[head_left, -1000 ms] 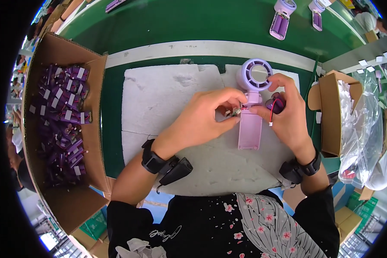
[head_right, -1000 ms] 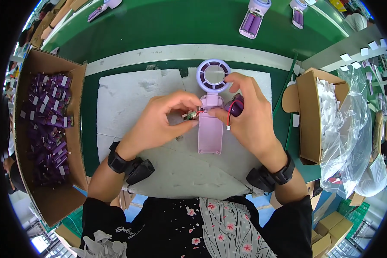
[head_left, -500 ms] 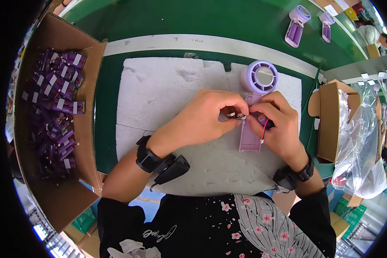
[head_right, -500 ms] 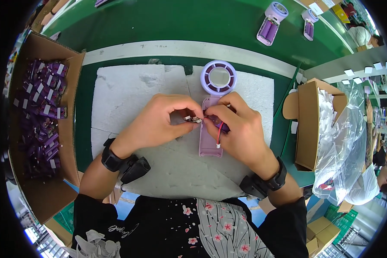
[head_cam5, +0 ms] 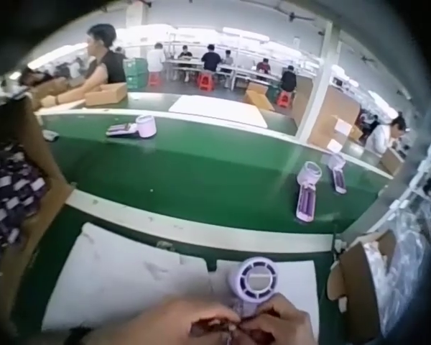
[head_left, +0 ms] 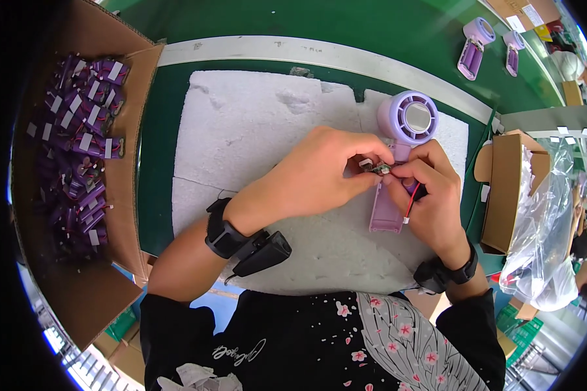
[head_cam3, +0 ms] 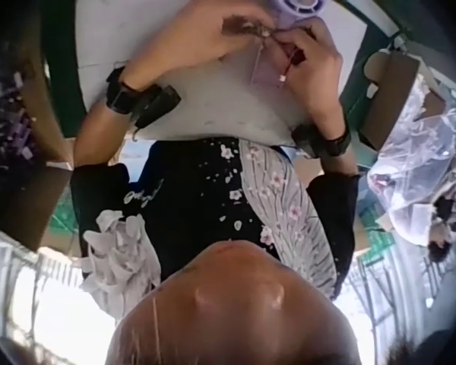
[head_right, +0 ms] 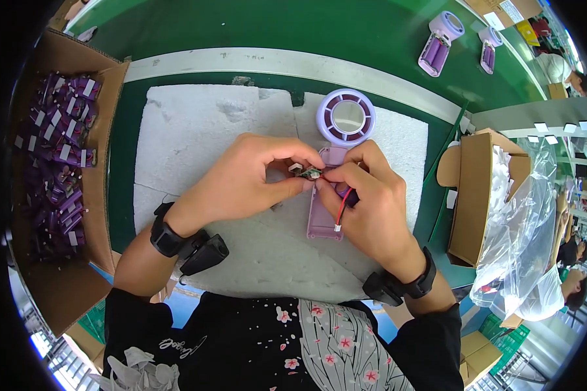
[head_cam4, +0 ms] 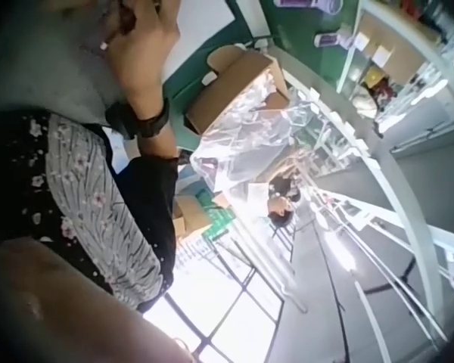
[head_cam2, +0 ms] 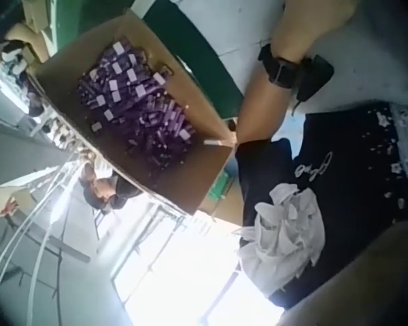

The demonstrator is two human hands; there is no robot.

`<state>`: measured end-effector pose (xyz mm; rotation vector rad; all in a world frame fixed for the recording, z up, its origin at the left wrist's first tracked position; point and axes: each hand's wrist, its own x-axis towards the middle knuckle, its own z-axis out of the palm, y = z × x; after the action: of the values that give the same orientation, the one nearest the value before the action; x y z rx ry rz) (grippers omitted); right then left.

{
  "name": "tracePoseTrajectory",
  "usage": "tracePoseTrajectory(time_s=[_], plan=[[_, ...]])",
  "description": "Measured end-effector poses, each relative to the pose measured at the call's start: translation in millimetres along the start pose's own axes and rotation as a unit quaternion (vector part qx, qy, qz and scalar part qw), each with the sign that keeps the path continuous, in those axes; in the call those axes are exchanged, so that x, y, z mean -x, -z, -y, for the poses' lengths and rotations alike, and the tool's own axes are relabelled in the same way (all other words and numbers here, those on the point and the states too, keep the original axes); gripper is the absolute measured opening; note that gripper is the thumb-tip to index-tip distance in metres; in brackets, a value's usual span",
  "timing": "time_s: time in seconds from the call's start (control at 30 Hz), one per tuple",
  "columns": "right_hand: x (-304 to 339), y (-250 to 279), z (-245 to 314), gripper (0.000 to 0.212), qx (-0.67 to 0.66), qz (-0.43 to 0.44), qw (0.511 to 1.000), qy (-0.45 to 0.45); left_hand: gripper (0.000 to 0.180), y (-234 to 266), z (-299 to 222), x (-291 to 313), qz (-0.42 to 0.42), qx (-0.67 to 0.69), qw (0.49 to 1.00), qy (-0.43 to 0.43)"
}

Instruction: Assembling portable handheld fans by installing internal electronic components into the plastic housings.

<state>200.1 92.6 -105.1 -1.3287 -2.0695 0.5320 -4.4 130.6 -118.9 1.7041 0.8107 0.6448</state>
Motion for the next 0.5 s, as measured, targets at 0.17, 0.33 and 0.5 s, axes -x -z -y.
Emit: tracePoseTrajectory(time_s=[0.17, 0.33, 0.5], plan=[[0.7, 2.6, 1.4, 0.016, 0.011, 0.007, 1.000, 0.012, 0.027, 1.6, 4.1, 0.9, -0.005, 0.014, 0.999, -0.051], [-2.3, 4.6, -1.0, 0.017, 0.032, 0.009, 0.999, 0.040, 0.027, 3.1, 4.4, -1.6, -0.048, -0.110, 0.981, -0.151], [-1.7, 8.4, -5.9, 0.018, 0.042, 0.012, 0.998, 0.043, 0.026, -1.1, -13.4, -1.4, -0.003, -0.109, 0.991, -0.083]])
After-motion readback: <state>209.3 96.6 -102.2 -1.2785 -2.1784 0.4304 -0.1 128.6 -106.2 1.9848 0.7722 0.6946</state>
